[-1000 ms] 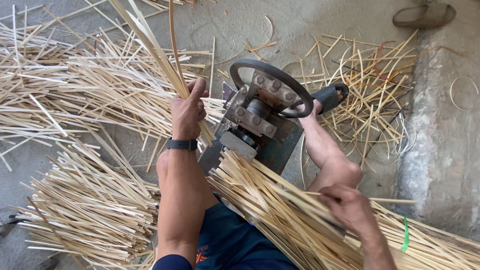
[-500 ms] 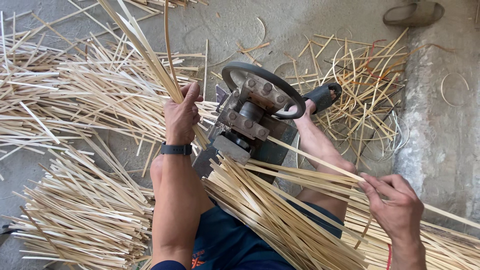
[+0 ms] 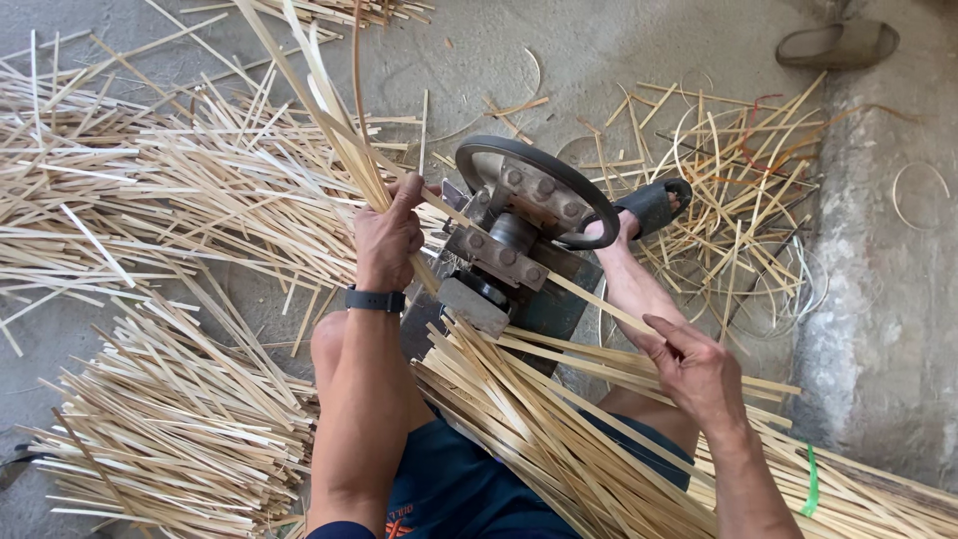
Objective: The person gathers bundles of bamboo strips and feeds them one by one into a manual splitting machine. The strips are pulled through the machine and accumulate on the floor as processed pieces.
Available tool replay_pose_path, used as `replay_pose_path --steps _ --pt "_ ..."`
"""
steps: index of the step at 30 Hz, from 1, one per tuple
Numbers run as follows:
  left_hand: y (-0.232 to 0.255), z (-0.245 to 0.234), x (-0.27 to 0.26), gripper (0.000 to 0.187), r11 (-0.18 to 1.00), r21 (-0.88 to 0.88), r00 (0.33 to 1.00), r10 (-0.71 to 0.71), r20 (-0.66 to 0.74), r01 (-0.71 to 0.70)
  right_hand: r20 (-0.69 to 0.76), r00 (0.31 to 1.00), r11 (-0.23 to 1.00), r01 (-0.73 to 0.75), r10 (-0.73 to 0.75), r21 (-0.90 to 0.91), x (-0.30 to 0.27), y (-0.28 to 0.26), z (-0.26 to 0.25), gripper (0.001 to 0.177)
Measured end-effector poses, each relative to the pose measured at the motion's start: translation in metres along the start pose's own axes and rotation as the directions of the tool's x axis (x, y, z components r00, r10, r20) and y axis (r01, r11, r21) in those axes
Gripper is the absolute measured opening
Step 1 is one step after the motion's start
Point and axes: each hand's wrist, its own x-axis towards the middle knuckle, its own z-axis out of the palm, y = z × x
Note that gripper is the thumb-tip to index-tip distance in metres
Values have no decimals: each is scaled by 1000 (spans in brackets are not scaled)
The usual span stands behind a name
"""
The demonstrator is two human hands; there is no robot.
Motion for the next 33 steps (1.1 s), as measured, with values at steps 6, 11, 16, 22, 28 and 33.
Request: replay_pose_path --steps 6,11,16,22,28,33 --pt "11 2 1 29 994 -69 994 86 -60 -90 170 979 994 103 -109 38 -15 31 29 22" --pt "26 -14 4 27 961 -219 985 160 -62 -170 365 930 997 -73 53 41 -39 32 17 16" --pt "41 -27 4 31 872 -471 988 85 -128 -136 355 933 994 -94 66 62 -38 6 -10 30" --pt "63 -12 -40 20 968 -224 974 152 166 -113 -174 937 953 297 -302 -56 -3 -69 -39 33" --pt "61 39 -123 14 981 181 713 -84 696 -61 -294 625 691 654 -723 -307 30 -143 -69 32" --pt "65 46 -120 16 967 93 778 -245 579 236 -206 682 699 605 -702 -381 53 -112 -89 24"
